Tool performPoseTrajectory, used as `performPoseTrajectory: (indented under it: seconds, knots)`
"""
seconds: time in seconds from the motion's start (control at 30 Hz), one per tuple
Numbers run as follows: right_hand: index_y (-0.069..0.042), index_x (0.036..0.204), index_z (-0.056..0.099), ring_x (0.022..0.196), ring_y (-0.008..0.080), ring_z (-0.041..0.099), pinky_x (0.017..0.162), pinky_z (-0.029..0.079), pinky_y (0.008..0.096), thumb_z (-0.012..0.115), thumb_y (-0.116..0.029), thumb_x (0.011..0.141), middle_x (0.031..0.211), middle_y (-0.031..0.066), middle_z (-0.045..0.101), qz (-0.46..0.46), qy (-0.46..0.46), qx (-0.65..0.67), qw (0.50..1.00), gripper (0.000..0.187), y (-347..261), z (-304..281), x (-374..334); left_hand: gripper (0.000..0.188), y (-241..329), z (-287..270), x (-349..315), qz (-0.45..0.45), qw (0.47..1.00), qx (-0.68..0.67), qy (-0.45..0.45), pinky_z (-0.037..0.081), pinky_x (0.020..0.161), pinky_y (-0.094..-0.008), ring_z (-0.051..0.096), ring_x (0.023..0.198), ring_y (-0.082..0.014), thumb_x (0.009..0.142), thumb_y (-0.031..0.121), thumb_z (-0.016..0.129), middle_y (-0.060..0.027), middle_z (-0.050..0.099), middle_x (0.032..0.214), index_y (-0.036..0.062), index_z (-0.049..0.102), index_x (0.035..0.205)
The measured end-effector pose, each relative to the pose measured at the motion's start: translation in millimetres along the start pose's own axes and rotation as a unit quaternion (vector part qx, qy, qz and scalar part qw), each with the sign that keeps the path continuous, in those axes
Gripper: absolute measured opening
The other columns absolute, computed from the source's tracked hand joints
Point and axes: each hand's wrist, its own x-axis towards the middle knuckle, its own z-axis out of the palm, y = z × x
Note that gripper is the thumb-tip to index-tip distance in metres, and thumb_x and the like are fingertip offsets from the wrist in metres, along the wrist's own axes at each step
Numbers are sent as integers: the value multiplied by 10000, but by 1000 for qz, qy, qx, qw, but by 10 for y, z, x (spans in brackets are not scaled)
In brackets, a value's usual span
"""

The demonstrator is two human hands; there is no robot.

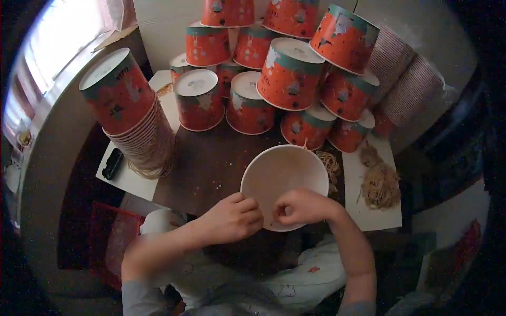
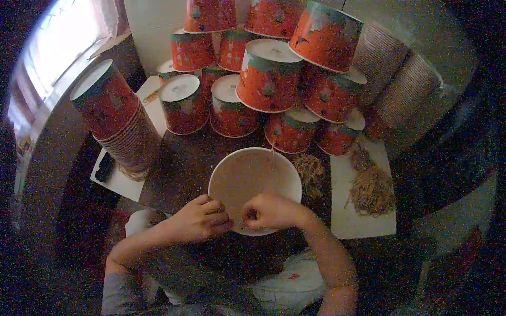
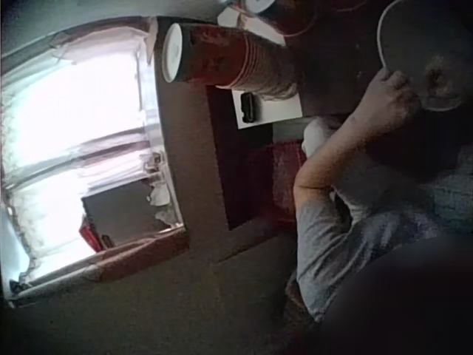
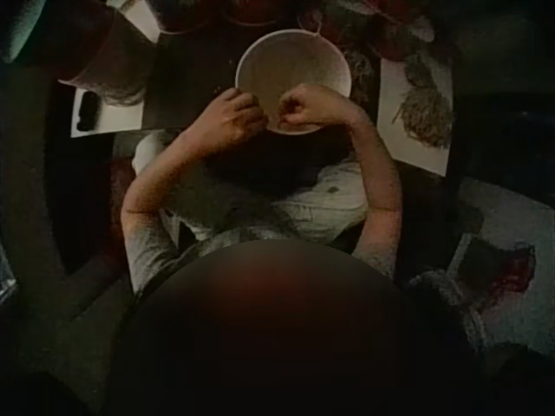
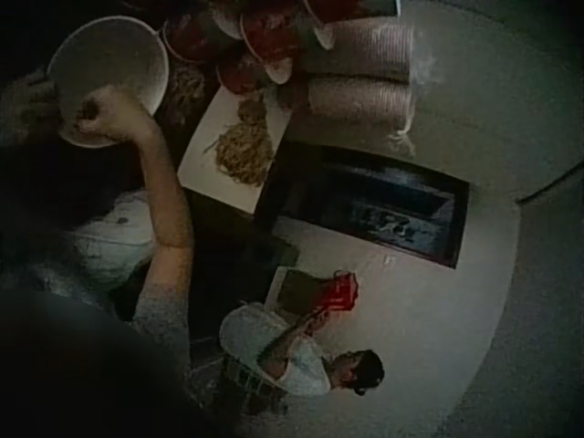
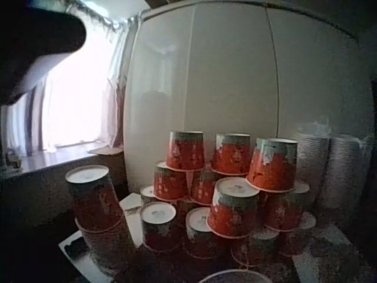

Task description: Assembling elastic bands onto paper buckets for packaging.

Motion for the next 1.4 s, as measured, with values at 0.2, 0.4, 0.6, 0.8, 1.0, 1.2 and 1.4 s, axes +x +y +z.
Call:
performPoseTrajectory:
  seconds: [0.2,0.4,0.6,0.8,1.0,1.2,1.4]
  knots:
    - [-49,796,608,696,213,588,635,453,303,591,-190,661,753,98,604,1,-7,-16,1000,196,-17,20,1,158,2,4,-11,6,1000,5,-3,379,618,-253,461,753,-131,599,190,525,18,483,723,105,566,725]
    - [-42,818,604,717,264,592,658,463,344,575,-187,651,776,126,608,-5,-5,-33,999,223,-1,15,5,156,-3,22,6,-2,1000,-7,-10,374,613,-256,461,760,-134,602,192,524,16,487,730,104,565,724]
    - [-42,781,599,692,245,583,622,449,328,590,-198,659,743,113,597,-5,5,-39,999,198,-13,35,16,152,-8,-1,-12,-5,1000,-4,-3,379,629,-256,463,769,-136,603,191,523,15,489,732,105,565,721]
    - [-42,812,604,700,264,594,659,466,344,577,-180,645,759,125,608,-15,6,-27,1000,219,-23,36,23,140,-6,1,-8,-3,1000,-1,-6,384,645,-256,463,771,-139,606,187,521,14,487,729,106,560,713]
    - [-38,806,602,700,269,593,656,464,347,580,-183,644,759,130,605,-12,7,-26,1000,219,-45,41,32,139,-5,-17,-16,-1,1000,6,-11,383,638,-258,457,765,-141,610,192,517,13,481,727,105,554,711]
    - [-47,834,599,715,277,590,661,460,357,582,-190,653,773,136,603,1,-10,-48,999,231,-30,43,36,137,-7,-18,-8,3,1000,8,-2,382,630,-258,455,756,-144,608,192,515,14,477,717,106,550,708]
    - [-62,857,599,747,295,580,680,454,379,575,-203,668,797,141,601,-12,-14,-55,998,237,21,73,51,125,-22,-10,-11,-4,1000,4,8,383,630,-261,457,763,-145,612,190,516,12,478,716,110,545,704]
